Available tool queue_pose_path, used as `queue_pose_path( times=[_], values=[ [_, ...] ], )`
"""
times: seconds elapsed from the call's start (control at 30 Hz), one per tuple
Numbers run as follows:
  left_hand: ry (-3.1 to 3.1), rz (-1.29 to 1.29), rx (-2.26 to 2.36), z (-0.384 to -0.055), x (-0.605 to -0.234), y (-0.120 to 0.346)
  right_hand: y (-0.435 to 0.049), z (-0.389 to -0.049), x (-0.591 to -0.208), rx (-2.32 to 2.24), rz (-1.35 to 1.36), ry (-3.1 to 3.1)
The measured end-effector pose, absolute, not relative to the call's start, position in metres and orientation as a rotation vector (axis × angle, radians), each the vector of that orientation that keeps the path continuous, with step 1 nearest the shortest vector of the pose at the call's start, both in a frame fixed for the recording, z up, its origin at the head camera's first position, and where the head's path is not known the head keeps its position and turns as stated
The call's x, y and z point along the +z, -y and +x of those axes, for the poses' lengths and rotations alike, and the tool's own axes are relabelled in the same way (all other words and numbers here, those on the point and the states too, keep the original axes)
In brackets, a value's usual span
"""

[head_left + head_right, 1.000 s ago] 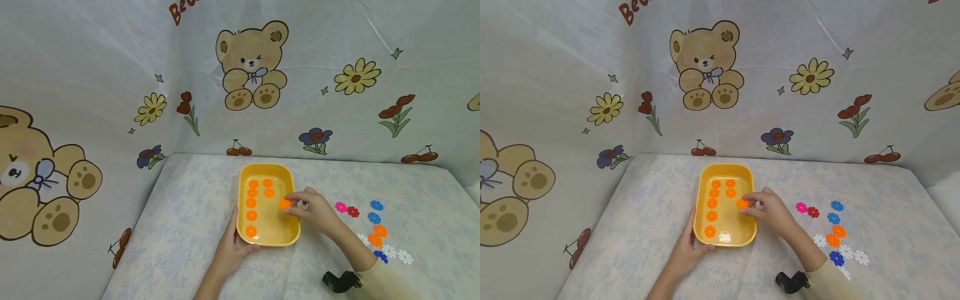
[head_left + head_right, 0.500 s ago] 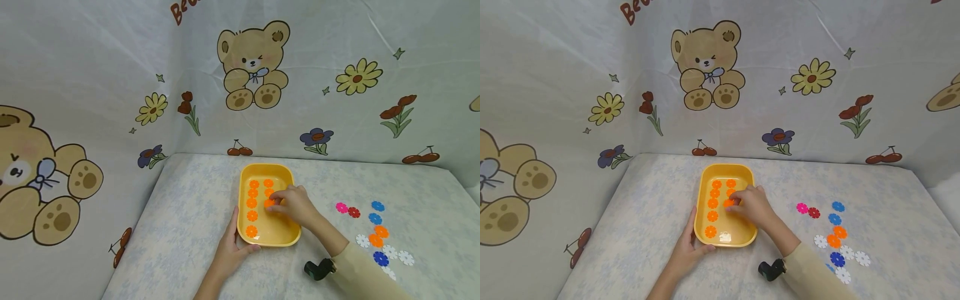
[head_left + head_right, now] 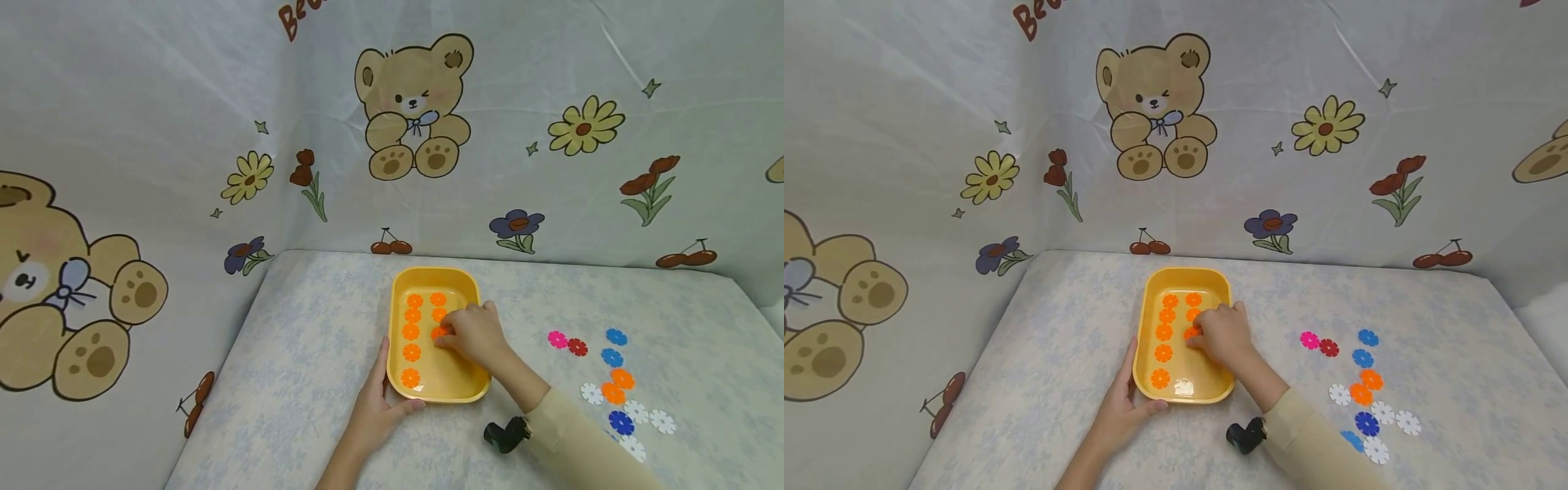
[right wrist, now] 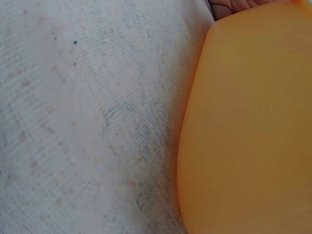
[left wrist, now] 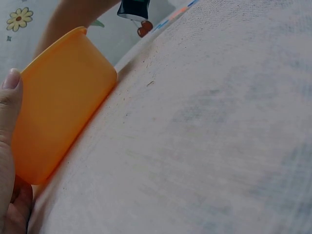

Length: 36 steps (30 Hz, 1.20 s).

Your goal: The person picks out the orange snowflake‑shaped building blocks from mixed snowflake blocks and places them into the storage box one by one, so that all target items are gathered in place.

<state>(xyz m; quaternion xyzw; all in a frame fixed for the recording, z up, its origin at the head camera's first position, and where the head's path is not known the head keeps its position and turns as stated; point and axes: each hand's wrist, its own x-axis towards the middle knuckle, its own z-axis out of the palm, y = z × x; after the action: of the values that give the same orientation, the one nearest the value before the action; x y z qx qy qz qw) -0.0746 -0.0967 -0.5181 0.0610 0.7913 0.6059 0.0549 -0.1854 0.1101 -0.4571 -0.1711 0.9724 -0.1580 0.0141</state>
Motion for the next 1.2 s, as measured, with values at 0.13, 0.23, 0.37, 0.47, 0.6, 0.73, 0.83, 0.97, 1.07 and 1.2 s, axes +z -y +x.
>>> queue_pose_path(
  times=[0.13,0.23,0.37,0.47,0.6,0.73,0.83,0.97,1.07,1.2],
  values=[
    [-2.406,0.185,1.835,-0.074,-0.518,0.097,-0.109,-0.186,-0.458,-0.417,-0.519,-3.05],
    [-2.402,0.187,1.841,-0.074,-0.518,0.097,-0.108,-0.186,-0.459,-0.369,-0.511,-3.061],
    [-2.397,0.193,1.85,-0.074,-0.518,0.097,-0.107,-0.186,-0.459,-0.342,-0.518,-3.069],
    [-2.391,0.191,1.852,-0.074,-0.519,0.097,-0.108,-0.185,-0.459,-0.362,-0.517,-3.065],
    [-2.382,0.182,1.854,-0.075,-0.519,0.096,-0.11,-0.183,-0.457,-0.506,-0.522,-3.038],
    [-2.386,0.19,1.86,-0.074,-0.519,0.096,-0.116,-0.176,-0.448,-0.719,-0.541,-3.038],
    [-2.396,0.203,1.859,-0.074,-0.519,0.096,-0.129,-0.167,-0.438,-0.832,-0.548,-3.069],
    [-2.403,0.197,1.856,-0.075,-0.519,0.096,-0.161,-0.154,-0.429,-0.868,-0.503,-3.092],
    [-2.404,0.192,1.854,-0.075,-0.519,0.096,-0.196,-0.145,-0.429,-0.808,-0.445,-3.121],
    [-2.416,0.192,1.848,-0.074,-0.52,0.096,-0.254,-0.132,-0.438,-0.64,-0.334,-3.161]
  ],
)
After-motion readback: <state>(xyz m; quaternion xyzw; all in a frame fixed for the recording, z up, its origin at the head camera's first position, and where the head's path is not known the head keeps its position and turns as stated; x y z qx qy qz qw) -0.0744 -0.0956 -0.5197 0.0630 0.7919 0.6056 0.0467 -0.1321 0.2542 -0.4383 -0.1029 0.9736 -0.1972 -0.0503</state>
